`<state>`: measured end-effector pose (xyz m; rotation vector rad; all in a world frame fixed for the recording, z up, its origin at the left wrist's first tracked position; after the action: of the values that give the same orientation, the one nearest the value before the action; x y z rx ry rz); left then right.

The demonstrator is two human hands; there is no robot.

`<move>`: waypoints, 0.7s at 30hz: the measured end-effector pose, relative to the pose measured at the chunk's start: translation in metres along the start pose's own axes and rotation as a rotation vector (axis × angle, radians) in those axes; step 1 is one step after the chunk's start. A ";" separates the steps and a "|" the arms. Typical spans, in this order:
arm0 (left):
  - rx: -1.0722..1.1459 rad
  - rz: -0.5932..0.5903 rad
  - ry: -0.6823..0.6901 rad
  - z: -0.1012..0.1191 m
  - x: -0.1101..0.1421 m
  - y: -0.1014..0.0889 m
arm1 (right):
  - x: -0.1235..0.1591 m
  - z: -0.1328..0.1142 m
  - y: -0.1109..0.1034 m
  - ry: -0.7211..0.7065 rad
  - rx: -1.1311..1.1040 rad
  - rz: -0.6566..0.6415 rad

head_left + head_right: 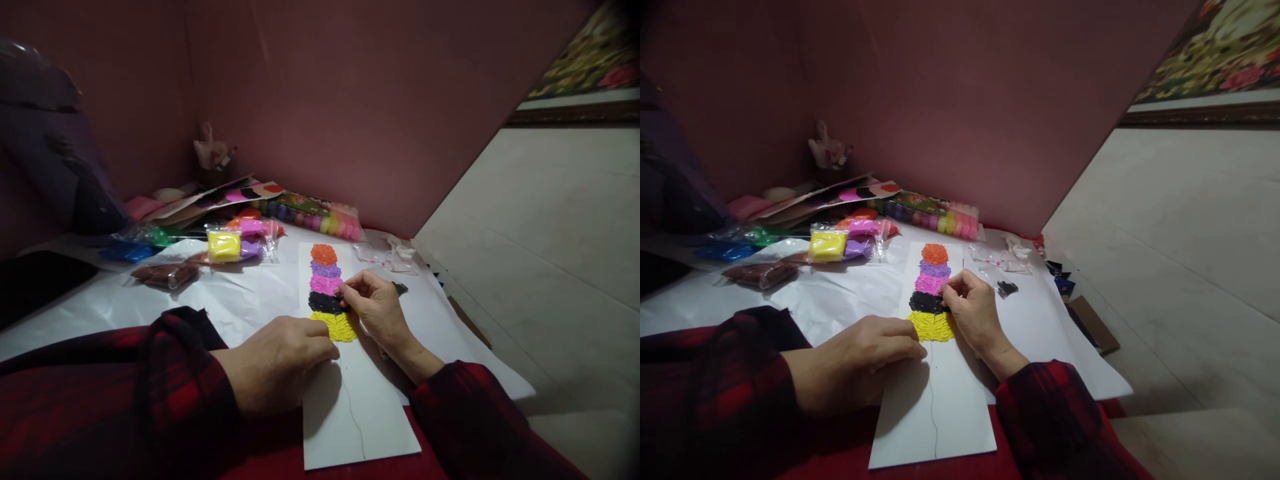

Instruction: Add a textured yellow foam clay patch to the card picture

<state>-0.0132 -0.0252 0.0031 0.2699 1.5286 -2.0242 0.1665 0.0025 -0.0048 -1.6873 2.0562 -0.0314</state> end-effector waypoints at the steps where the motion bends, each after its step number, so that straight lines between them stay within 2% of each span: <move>1: 0.002 0.001 0.002 0.000 0.000 0.000 | 0.000 0.000 0.000 0.000 -0.001 0.002; 21: 0.006 0.015 0.005 -0.001 0.001 0.000 | 0.000 0.002 0.000 -0.009 0.008 0.001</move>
<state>-0.0140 -0.0249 0.0023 0.2886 1.5191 -2.0183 0.1675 0.0033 -0.0063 -1.6788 2.0472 -0.0313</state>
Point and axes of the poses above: each hand's wrist, its own x-axis away from the middle knuckle, its own y-axis out of the palm, z = x × y, the point moved 2 cm from there along -x, towards the middle knuckle, and after that the axes turned 4 degrees about -x, right-handed, at the moved point
